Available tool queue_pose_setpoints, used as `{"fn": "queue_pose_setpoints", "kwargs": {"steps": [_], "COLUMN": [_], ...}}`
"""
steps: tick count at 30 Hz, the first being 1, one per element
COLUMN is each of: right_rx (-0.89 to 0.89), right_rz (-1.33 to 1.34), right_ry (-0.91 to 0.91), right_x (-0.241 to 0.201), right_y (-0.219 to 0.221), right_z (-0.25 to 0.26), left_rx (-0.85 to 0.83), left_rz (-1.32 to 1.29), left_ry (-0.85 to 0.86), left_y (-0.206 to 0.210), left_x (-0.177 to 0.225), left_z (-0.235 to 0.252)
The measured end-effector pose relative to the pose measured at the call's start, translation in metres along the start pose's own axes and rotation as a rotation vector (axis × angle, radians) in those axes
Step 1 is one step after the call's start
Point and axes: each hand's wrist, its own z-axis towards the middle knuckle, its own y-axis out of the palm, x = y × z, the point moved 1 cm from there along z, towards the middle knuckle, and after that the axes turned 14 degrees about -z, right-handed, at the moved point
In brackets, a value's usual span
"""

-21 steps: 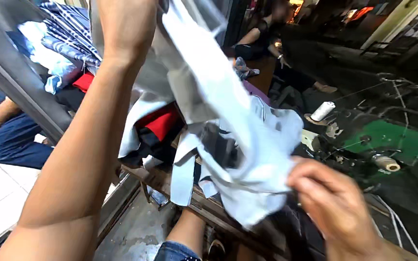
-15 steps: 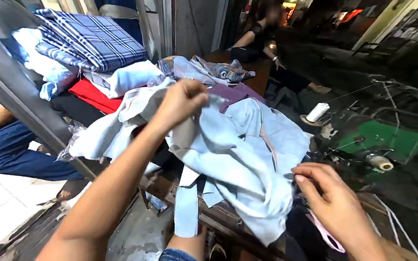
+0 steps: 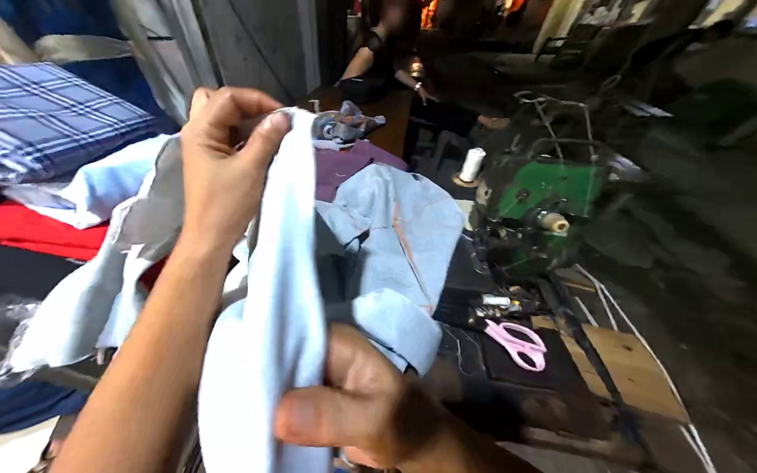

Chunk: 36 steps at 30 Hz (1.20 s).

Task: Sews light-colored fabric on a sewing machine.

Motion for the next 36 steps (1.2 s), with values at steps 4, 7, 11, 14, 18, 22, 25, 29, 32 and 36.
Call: {"fn": "queue_pose_setpoints", "kwargs": {"steps": [4,7,11,14,18,22,25,29,32,36], "right_rx": [0.366,0.705,0.904,0.794,0.747,0.661,0.697,0.849,0.895,0.845], "right_rz": [-0.072,-0.258,-0.512,-1.002,-1.048,-0.624,-0.507,-0.601,-0.658,-0.669], "right_ry": [0.007,0.166,0.418,0.408,0.389,0.445,0.378,0.304,0.400,0.395], "right_x": [-0.019,-0.026,-0.030,0.002,0.041,0.040,0.026,0.010,0.009,0.011], "right_y": [-0.043,-0.082,-0.087,-0.101,-0.113,-0.102,-0.099,-0.105,-0.110,-0.111], "right_z": [-0.081,-0.153,-0.195,-0.187,-0.137,-0.116,-0.136,-0.167,-0.184,-0.188], "left_rx": [-0.349,-0.799,-0.869,-0.722,-0.599,-0.466,-0.480,-0.664,-0.784,-0.764], "left_rz": [0.091,-0.107,-0.268,-0.227,-0.044,-0.041,-0.237,-0.087,0.107,0.196], "left_ry": [0.266,0.247,-0.069,-0.206,-0.392,-0.459,-0.362,-0.150,-0.190,0.035], "left_y": [0.098,0.176,0.204,0.178,0.122,0.097,0.121,0.179,0.203,0.206], "left_x": [0.009,-0.012,-0.051,-0.065,-0.100,-0.099,-0.064,-0.051,-0.053,-0.043], "left_z": [-0.024,-0.084,-0.117,-0.110,-0.104,-0.097,-0.080,-0.071,-0.077,-0.082]}}
